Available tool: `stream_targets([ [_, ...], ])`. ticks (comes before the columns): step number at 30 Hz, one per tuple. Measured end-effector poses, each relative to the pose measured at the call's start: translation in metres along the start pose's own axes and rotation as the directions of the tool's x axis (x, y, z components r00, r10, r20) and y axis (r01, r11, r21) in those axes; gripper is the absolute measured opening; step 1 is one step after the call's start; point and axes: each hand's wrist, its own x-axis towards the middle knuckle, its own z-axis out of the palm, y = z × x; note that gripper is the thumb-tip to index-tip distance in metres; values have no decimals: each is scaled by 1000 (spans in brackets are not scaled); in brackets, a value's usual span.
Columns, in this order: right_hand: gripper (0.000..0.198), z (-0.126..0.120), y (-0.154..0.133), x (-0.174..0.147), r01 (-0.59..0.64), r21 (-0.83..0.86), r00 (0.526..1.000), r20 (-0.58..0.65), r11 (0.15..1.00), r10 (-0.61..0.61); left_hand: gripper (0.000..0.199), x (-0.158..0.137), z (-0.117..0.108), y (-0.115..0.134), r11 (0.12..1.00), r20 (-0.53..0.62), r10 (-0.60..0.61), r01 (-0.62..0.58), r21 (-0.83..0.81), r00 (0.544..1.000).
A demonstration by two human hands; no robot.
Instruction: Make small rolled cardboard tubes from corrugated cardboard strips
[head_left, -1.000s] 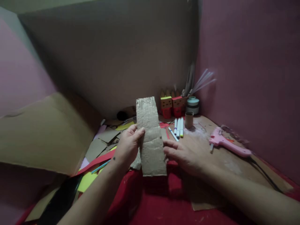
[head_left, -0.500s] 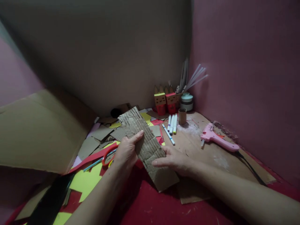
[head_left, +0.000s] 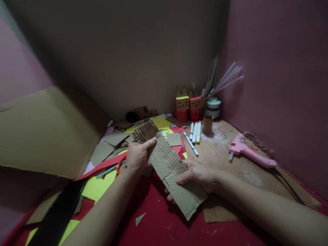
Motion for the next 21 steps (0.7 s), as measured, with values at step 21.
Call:
stream_targets([
  [21, 47, 3, -2, -1, 30, 41, 999, 33, 999, -31, 24, -1, -2, -6, 988, 95, 47, -61, 142, 994],
])
